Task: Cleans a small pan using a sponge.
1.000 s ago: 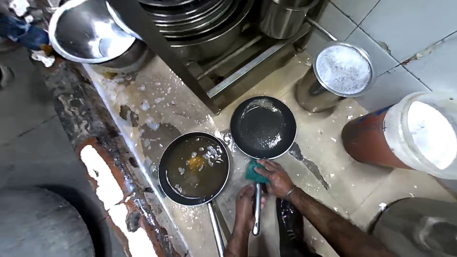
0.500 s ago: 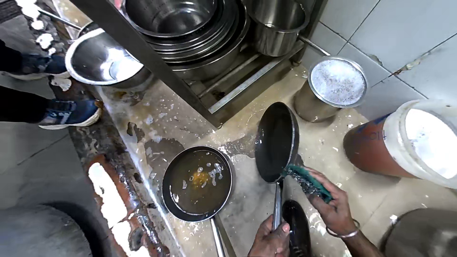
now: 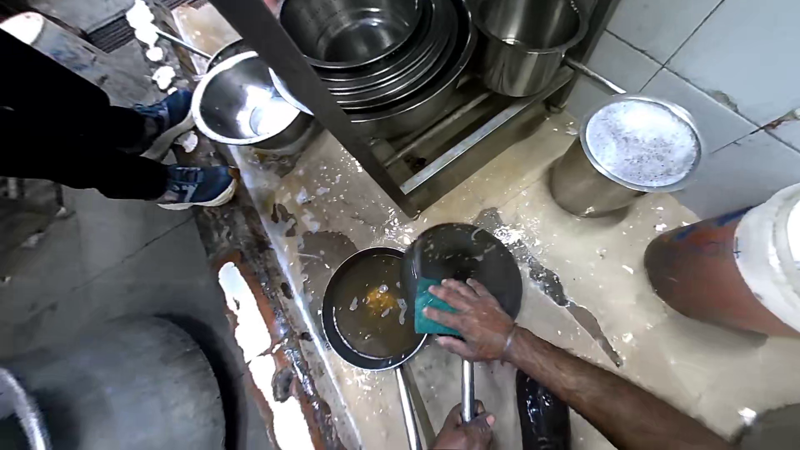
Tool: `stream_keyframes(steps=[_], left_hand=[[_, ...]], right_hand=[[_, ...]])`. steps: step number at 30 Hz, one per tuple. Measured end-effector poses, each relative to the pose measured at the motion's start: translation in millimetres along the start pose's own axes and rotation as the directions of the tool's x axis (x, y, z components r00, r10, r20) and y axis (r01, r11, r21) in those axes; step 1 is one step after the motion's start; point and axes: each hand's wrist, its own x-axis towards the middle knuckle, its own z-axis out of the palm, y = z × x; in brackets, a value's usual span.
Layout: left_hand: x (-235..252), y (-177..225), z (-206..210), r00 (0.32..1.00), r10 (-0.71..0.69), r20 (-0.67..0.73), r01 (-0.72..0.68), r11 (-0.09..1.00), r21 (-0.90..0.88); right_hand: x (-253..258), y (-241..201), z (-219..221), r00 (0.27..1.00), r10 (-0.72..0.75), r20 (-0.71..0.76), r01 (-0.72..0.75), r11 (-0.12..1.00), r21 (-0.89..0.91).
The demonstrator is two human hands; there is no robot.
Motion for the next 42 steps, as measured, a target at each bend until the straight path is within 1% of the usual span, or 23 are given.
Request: stream_keyframes(steps=[1,3,5,7,10,12,14,15,17,18,20,21,23,25,27,28,30,32,34,36,38,40,42], left_hand=[[3.7,-4.5,-2.4,0.997,-0.017,-0.071,0.019,1.000,0.025],[7.7,-12.5,-5.5,0.980,-0.056,-0.190,0.077,0.992,0.104],[12.1,-21.0,-12.0,0.953,-0.059,-0.296,0.121,0.973,0.198],[17.2,-26.4,-19.0,0.920,-0.041,-0.389,0.170,0.937,0.304],[24.6,-30.7,-25.3,0.909,-0.046,-0.415,0.209,0.911,0.355],[21.7,-31.9,-24.8,0.919,-0.074,-0.386,0.208,0.925,0.318],[21.4,-34.0,-21.7,0.931,-0.092,-0.354,0.204,0.934,0.292],[26.7,-37.8,-21.4,0.937,-0.088,-0.338,0.193,0.937,0.291],[36.9,-49.0,-24.1,0.937,-0.099,-0.336,0.208,0.929,0.306],[39.0,-53.7,-25.5,0.931,-0.113,-0.348,0.230,0.920,0.318],[41.2,-54.8,-26.3,0.915,-0.111,-0.387,0.258,0.900,0.351],[40.3,-54.0,-25.9,0.906,-0.099,-0.413,0.270,0.884,0.382],[34.8,-49.2,-25.7,0.882,-0.059,-0.468,0.303,0.831,0.466],[31.8,-46.0,-28.1,0.856,0.010,-0.517,0.322,0.773,0.546],[32.0,-49.7,-31.0,0.826,0.108,-0.553,0.307,0.737,0.603],[31.0,-51.1,-33.1,0.816,0.150,-0.559,0.293,0.725,0.623],[31.1,-51.6,-33.9,0.798,0.216,-0.562,0.266,0.711,0.651],[28.8,-51.9,-34.5,0.787,0.238,-0.569,0.256,0.713,0.652],[28.4,-54.5,-36.0,0.791,0.250,-0.558,0.224,0.731,0.645],[30.5,-58.4,-35.9,0.816,0.222,-0.533,0.184,0.775,0.604],[25.8,-57.2,-31.6,0.848,0.135,-0.513,0.186,0.830,0.526],[24.1,-56.1,-22.5,0.880,0.052,-0.472,0.191,0.872,0.451],[25.0,-58.0,-11.7,0.906,0.014,-0.422,0.164,0.909,0.382]], right_hand=[[16.7,-5.3,1.9,0.993,0.006,0.119,-0.006,1.000,0.002],[38.6,-8.8,8.7,0.982,0.023,0.188,-0.022,1.000,-0.007],[50.4,0.1,16.3,0.989,0.058,0.136,-0.053,0.998,-0.036],[61.3,24.7,19.4,0.987,0.147,0.059,-0.144,0.988,-0.046],[70.3,100.2,8.5,0.928,0.370,-0.048,-0.372,0.925,-0.070],[53.7,143.8,-4.3,0.845,0.528,-0.081,-0.532,0.846,-0.027],[13.7,152.4,-0.2,0.800,0.582,-0.143,-0.577,0.813,0.079],[-9.4,140.9,8.2,0.808,0.552,-0.208,-0.549,0.832,0.077],[-49.5,107.6,41.6,0.848,0.434,-0.305,-0.471,0.881,-0.053],[-62.6,84.0,55.1,0.880,0.385,-0.279,-0.425,0.900,-0.099],[-59.1,38.4,62.7,0.957,0.246,-0.154,-0.268,0.952,-0.145],[-45.2,21.5,60.2,0.986,0.154,-0.070,-0.162,0.978,-0.135],[2.8,2.4,50.3,0.994,-0.022,0.104,0.032,0.995,-0.092],[58.8,-2.9,44.5,0.973,-0.170,0.158,0.187,0.977,-0.102],[103.1,4.1,41.7,0.971,-0.179,0.160,0.198,0.973,-0.117],[118.8,13.2,39.0,0.982,-0.127,0.137,0.143,0.982,-0.120],[140.2,41.9,23.3,0.993,0.070,0.091,-0.060,0.992,-0.109],[146.3,82.1,5.1,0.954,0.297,0.054,-0.292,0.953,-0.073],[133.7,125.3,-9.9,0.895,0.438,0.079,-0.440,0.898,0.012],[97.7,154.6,-20.0,0.842,0.533,0.077,-0.539,0.832,0.135],[47.4,160.7,-10.8,0.791,0.612,0.003,-0.586,0.755,0.293],[-11.4,145.2,10.8,0.705,0.698,-0.126,-0.565,0.660,0.495],[-65.5,113.6,45.3,0.590,0.774,-0.229,-0.519,0.581,0.627]])
